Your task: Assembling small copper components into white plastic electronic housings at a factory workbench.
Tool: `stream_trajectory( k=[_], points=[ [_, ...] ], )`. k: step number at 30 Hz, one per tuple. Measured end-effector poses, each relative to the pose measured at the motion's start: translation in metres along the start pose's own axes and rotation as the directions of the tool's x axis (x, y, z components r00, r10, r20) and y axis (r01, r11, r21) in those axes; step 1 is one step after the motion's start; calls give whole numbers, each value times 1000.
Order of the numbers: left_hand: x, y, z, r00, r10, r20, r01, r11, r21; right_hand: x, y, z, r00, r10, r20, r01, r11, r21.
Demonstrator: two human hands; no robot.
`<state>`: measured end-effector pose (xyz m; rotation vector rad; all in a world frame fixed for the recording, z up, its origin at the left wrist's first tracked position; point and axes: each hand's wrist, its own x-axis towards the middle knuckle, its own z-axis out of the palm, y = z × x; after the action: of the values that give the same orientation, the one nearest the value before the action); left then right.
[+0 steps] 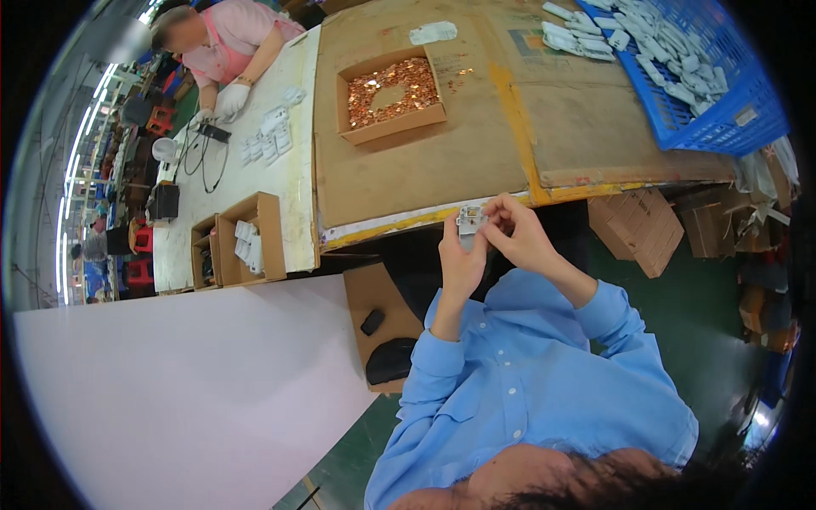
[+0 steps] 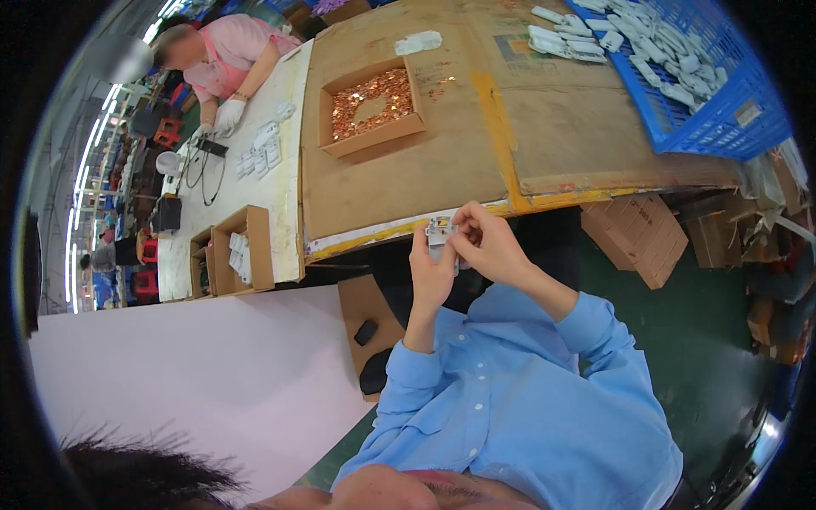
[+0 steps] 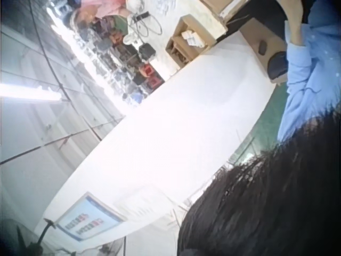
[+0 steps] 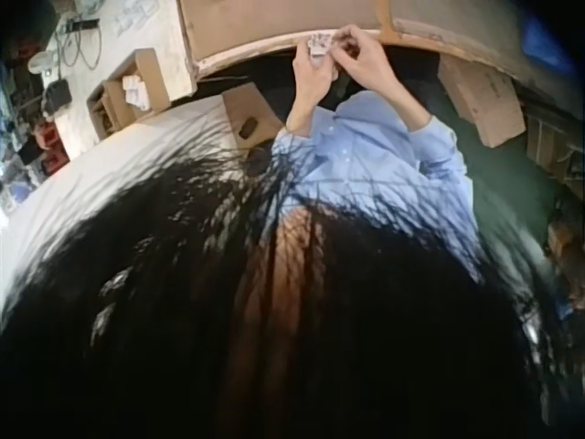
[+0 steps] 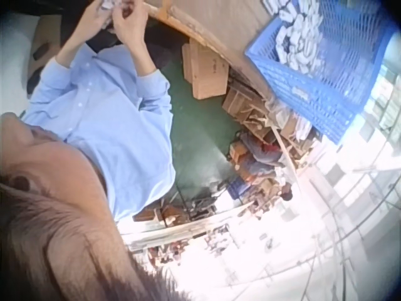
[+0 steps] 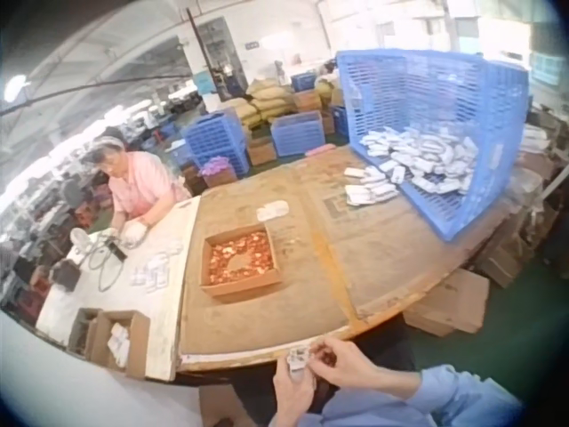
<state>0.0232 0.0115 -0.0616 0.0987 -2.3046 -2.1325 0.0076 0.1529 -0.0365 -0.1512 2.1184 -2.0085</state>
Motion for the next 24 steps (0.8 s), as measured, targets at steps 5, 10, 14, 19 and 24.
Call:
stream_trajectory(
  k=[5, 10, 14, 19, 24],
  points=[
    [-2, 6, -15, 999, -41, -18, 39, 995, -96, 15, 24, -6, 965, -43, -258, 72, 992, 103],
    [7, 21, -52, 980, -176, -91, 156, 968, -199, 52, 39, -41, 885, -196, -422, 196, 980, -44],
    [43, 2, -112, 964, -155, -216, 134, 985, -110, 85, 49, -69, 846, -213, -489, 182, 977, -112],
    [121, 10, -193, 908, -190, -374, 186, 981, -46, 95, 69, -78, 823, -194, -534, 149, 981, -127],
    [209, -11, -264, 900, -128, -416, 181, 979, 92, 90, 63, -75, 807, -182, -562, 144, 983, -112]
  ],
)
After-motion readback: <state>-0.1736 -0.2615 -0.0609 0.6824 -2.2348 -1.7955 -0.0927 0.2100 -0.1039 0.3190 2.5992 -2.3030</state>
